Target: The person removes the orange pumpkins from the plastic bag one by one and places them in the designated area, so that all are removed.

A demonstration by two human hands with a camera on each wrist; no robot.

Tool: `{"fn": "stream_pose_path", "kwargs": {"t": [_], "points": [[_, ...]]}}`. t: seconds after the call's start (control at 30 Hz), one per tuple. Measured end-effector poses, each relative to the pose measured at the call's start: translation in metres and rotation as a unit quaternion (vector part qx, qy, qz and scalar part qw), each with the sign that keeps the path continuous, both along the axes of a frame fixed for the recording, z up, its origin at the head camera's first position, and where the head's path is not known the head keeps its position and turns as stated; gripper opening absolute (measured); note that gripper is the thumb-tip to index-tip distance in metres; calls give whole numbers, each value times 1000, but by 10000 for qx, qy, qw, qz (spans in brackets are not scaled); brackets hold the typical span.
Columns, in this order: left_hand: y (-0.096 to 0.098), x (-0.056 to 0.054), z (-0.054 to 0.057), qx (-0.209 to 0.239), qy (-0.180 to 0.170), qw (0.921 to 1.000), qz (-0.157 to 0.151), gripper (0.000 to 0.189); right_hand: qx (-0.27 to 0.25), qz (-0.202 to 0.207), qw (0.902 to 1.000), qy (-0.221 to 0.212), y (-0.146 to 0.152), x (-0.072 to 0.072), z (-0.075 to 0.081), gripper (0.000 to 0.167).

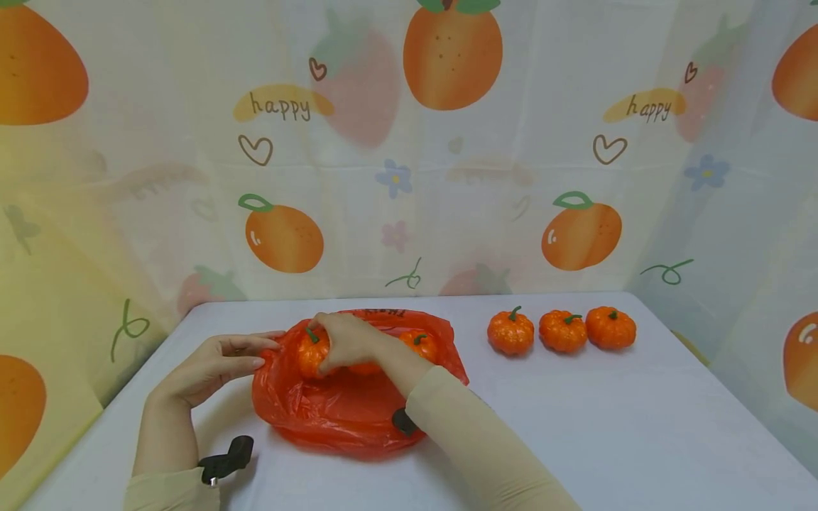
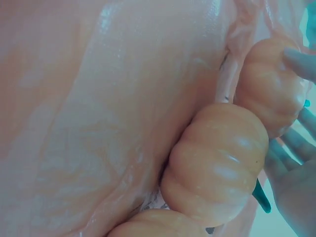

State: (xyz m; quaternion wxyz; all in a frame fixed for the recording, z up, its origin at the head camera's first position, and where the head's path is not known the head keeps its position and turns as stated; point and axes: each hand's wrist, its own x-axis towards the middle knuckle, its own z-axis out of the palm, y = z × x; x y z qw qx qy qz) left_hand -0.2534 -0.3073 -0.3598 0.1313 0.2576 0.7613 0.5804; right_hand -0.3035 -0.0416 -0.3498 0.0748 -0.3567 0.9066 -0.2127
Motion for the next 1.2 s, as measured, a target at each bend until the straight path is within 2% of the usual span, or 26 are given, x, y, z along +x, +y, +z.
{"fn": "stream_pose_path", "kwargs": {"t": [0.33,0.57,0.9,1.2], "points": [[-1,0,0,158,12,9999,-31,30,-353,105,9986,-374,8,0,7,64],[-1,1,1,113,-16,9999,72,30,-374,117,9990,-223,14,-2,12,61],[-1,0,1,-33,-90,9996,252,30,-784,191,9963,-289,23,-2,18,57],[-1,0,0,-78,-99,9996,247,30,-1095,255,9930,-372,28,-2,28,55]]}}
